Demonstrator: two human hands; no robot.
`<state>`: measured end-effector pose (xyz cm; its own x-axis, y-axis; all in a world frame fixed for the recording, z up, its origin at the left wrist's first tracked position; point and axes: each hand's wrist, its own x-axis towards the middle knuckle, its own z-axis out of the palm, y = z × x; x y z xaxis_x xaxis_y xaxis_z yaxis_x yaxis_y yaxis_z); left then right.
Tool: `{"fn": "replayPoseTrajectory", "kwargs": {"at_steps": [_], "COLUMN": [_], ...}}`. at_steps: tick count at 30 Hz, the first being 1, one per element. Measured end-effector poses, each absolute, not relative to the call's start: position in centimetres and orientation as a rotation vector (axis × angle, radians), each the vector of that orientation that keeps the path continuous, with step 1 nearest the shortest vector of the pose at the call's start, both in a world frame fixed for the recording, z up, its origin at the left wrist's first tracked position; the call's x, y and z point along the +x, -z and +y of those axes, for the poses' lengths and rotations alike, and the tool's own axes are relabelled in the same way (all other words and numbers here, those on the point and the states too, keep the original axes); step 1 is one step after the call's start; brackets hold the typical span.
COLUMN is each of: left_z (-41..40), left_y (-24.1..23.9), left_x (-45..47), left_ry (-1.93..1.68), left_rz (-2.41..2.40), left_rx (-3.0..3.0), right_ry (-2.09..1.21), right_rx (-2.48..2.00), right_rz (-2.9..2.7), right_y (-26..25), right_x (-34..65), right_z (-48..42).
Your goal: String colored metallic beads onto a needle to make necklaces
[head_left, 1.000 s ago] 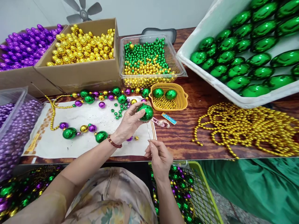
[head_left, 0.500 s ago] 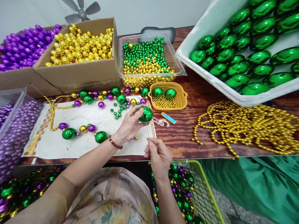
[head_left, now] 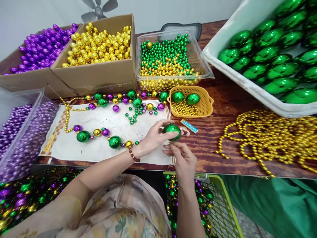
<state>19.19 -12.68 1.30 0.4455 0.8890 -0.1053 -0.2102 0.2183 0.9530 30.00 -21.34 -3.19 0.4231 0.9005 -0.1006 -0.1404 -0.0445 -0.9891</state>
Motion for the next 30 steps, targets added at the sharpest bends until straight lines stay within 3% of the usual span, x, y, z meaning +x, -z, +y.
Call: {"fn": "replayPoseTrajectory", "kwargs": {"at_steps": [13,24,30], "left_z": [-2.5,-1.6,-3.4], "left_y": [0.2,1.3,-1.3], "left_x": [13.4,14.8,13.9], "left_ry": [-0.455,-0.557,-0.726], "left_rz": [1.182,1.21,0.907], "left_rx": [2.204,2.077,1.186], "right_ry": [-0.999,-0.968,-0.93], "right_rx": [-1.342,-1.376,-1.4], "right_rz": [-0.619,-0.694,-0.831], "right_y": [6.1,5.9,5.5], "right_x": [30.6,30.3,30.8], "right_z": [-20.2,-20.5,-21.4]}}
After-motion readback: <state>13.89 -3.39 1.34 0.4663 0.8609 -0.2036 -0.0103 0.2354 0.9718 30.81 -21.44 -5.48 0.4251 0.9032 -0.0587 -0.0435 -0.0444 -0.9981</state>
